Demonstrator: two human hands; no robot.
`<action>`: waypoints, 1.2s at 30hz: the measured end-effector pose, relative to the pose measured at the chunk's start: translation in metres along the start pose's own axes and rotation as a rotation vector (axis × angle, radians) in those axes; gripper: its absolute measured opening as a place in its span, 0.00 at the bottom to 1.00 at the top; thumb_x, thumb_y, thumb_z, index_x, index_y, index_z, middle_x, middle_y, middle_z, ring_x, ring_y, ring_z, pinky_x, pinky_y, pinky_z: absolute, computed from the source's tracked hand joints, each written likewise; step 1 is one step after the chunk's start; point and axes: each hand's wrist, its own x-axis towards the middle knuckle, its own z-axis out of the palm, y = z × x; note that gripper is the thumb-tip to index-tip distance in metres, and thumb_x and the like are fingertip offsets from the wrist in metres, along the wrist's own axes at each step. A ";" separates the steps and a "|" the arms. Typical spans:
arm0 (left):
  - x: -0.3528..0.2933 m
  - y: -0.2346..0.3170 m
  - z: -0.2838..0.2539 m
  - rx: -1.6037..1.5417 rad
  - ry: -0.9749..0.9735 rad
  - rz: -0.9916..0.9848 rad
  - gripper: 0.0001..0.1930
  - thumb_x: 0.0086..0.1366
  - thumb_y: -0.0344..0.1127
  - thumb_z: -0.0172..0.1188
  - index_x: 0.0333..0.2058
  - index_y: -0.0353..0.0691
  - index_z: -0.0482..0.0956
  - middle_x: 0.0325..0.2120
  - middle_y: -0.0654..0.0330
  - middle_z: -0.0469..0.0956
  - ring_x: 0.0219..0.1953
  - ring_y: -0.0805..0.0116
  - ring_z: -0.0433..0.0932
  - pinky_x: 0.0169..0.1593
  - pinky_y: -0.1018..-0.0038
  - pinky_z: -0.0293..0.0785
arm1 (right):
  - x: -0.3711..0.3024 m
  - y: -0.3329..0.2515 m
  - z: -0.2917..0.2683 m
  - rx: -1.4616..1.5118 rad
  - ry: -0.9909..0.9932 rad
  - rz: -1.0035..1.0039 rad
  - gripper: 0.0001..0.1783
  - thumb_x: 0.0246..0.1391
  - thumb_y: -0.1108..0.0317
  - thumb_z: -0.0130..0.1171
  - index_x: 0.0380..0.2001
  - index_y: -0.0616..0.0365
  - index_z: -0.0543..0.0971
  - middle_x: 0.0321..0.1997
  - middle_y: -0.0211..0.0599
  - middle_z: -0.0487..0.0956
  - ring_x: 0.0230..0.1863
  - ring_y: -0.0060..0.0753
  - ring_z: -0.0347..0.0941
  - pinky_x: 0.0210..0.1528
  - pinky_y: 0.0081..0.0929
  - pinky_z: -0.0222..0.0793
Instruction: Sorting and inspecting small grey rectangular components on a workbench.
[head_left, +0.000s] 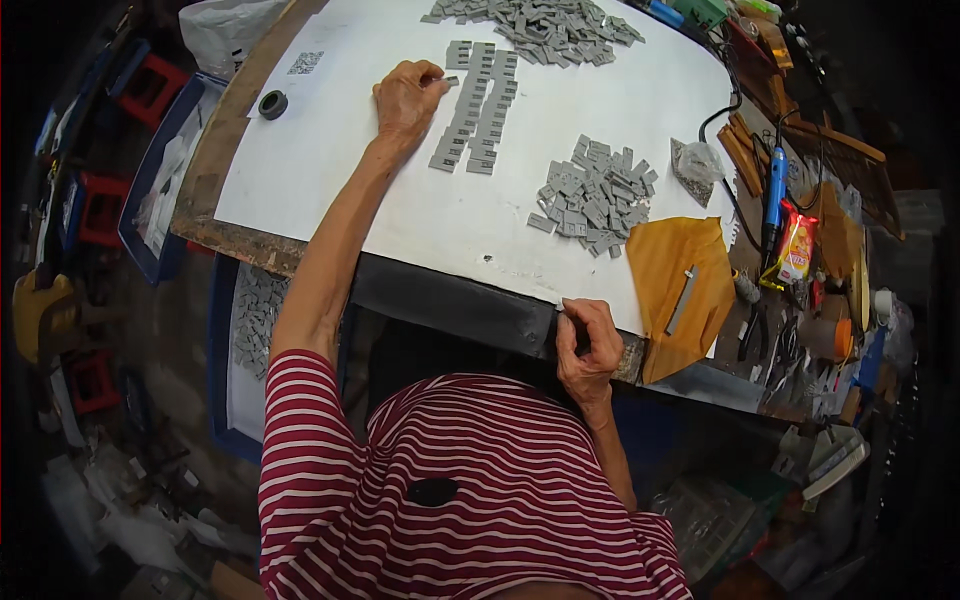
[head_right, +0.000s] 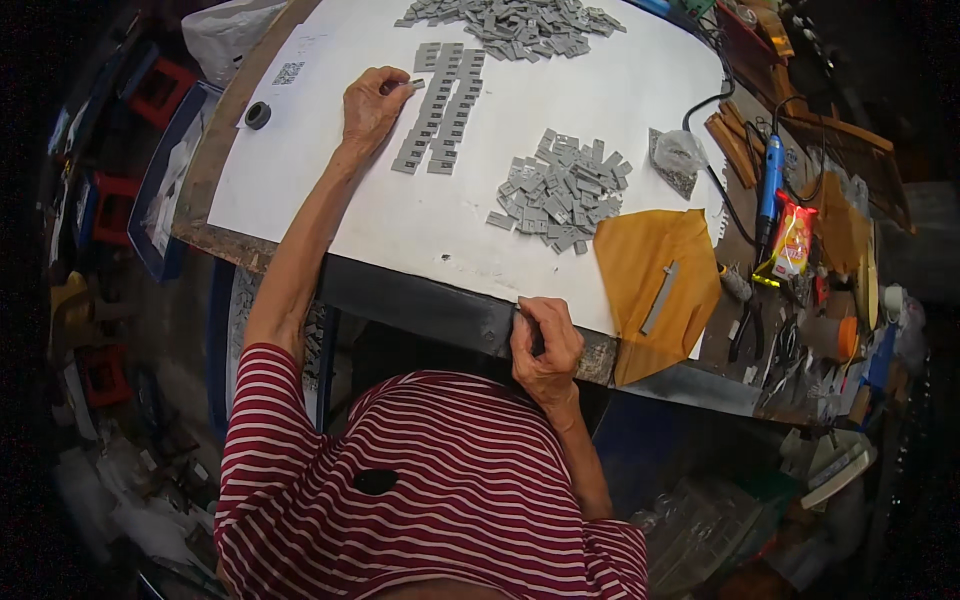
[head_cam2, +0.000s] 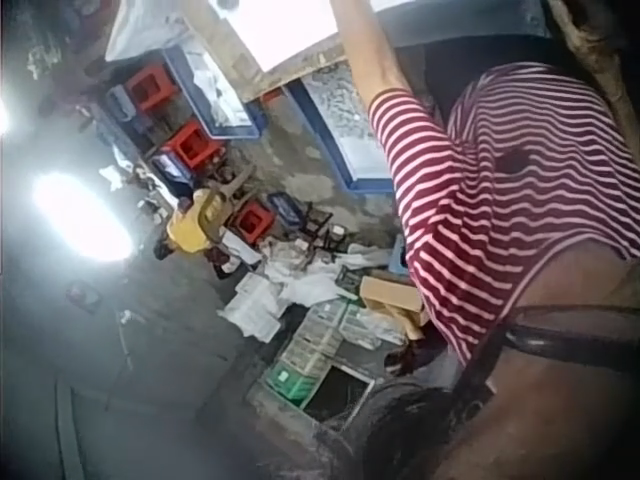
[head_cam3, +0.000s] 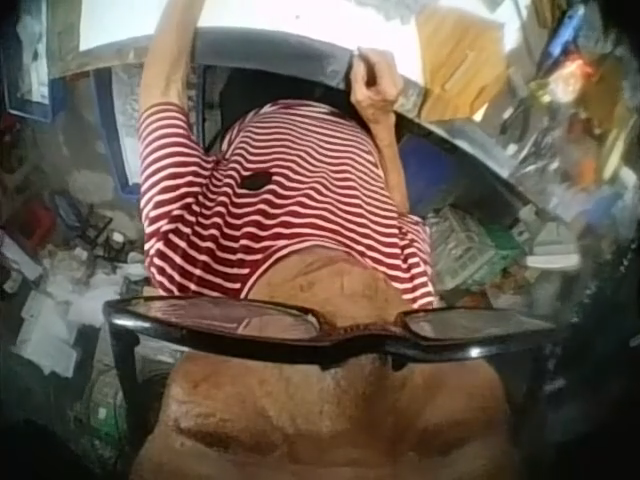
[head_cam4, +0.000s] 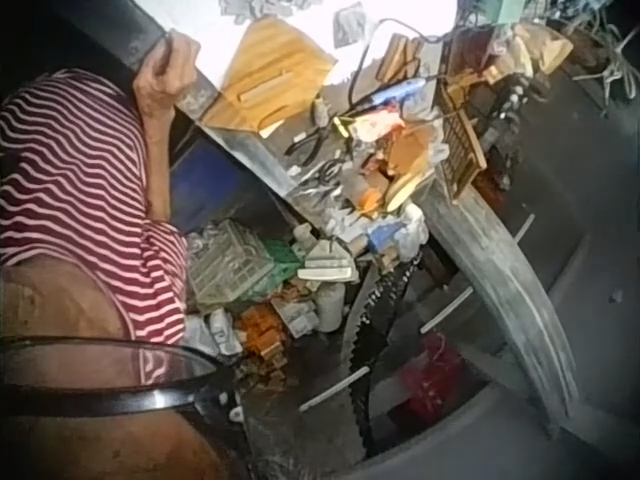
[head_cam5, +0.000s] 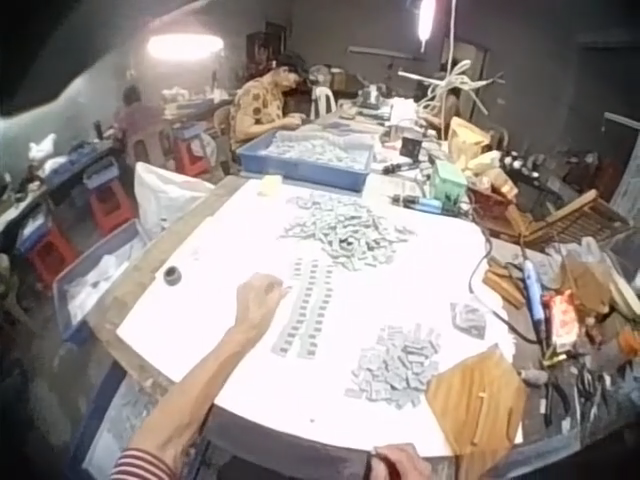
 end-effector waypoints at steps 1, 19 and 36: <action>0.000 0.001 -0.001 0.005 -0.010 0.009 0.11 0.50 0.34 0.61 0.31 0.34 0.79 0.25 0.57 0.76 0.27 0.72 0.74 0.36 0.78 0.71 | 0.000 0.000 0.000 -0.002 0.003 0.005 0.12 0.40 0.85 0.55 0.33 0.67 0.74 0.27 0.45 0.74 0.25 0.39 0.73 0.25 0.24 0.68; 0.015 -0.009 0.016 -0.050 -0.012 0.056 0.07 0.49 0.35 0.59 0.26 0.41 0.80 0.24 0.62 0.78 0.27 0.69 0.76 0.40 0.72 0.67 | 0.000 -0.002 -0.002 0.060 0.017 0.081 0.08 0.45 0.83 0.53 0.32 0.67 0.74 0.28 0.37 0.73 0.24 0.22 0.68 0.26 0.16 0.62; -0.017 0.056 -0.021 -0.348 -0.122 -0.010 0.08 0.54 0.28 0.53 0.32 0.31 0.78 0.24 0.62 0.77 0.28 0.77 0.72 0.35 0.81 0.68 | 0.002 0.000 -0.003 0.066 0.007 0.083 0.08 0.44 0.83 0.54 0.31 0.67 0.74 0.27 0.39 0.73 0.25 0.26 0.69 0.26 0.17 0.63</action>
